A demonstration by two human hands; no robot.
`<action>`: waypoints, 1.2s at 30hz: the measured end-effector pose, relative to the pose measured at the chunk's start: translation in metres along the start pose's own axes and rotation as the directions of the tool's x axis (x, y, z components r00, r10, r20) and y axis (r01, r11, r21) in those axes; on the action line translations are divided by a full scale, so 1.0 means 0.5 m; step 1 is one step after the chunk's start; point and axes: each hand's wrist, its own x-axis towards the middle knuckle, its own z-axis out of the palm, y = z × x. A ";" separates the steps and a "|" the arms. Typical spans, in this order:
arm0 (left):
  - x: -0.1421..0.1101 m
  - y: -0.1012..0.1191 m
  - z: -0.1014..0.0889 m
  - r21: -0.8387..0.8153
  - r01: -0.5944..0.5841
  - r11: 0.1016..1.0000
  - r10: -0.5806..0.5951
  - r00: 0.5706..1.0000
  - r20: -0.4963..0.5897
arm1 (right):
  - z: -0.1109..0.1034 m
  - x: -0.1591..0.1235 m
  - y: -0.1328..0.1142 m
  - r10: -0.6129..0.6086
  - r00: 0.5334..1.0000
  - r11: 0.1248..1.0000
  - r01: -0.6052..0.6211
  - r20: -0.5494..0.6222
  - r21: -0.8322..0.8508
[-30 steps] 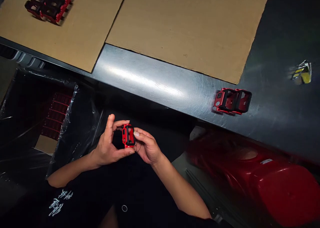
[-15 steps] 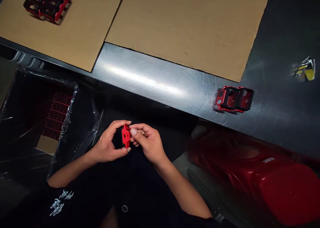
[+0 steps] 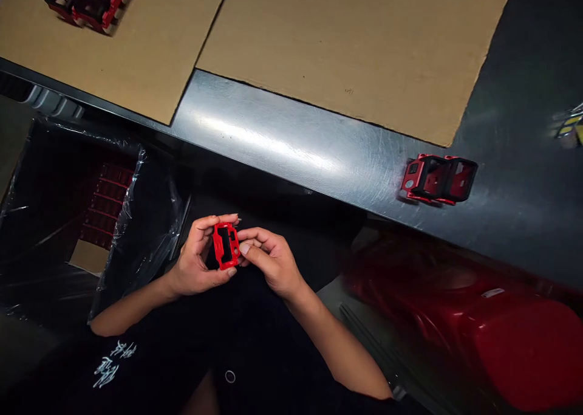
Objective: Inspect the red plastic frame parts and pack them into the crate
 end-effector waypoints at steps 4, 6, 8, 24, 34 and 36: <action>-0.001 -0.001 0.001 -0.020 0.026 0.999 -0.026 1.000 0.008 | -0.004 0.000 0.002 0.040 0.999 0.999 -0.041 0.025 0.035; 0.000 0.000 0.002 -0.032 0.034 0.999 -0.034 0.999 0.012 | -0.004 -0.001 0.003 0.057 0.997 0.996 -0.061 0.051 0.067; 0.001 0.000 0.004 -0.051 0.038 0.998 -0.037 0.999 0.019 | -0.003 -0.002 0.003 0.069 0.995 0.992 -0.076 0.070 0.096; 0.001 -0.033 0.022 -0.295 0.016 0.955 -0.014 1.000 0.009 | 0.019 0.005 -0.006 0.124 0.989 0.978 -0.136 0.077 0.161; -0.055 -0.025 -0.320 0.085 0.173 0.981 -0.057 0.682 -0.730 | 0.002 0.049 0.023 0.322 0.944 0.945 -0.325 -0.077 -0.028; -0.119 -0.023 -0.451 0.092 0.649 0.755 -0.154 0.311 -0.938 | -0.007 0.059 0.029 0.342 0.923 0.934 -0.354 -0.178 -0.042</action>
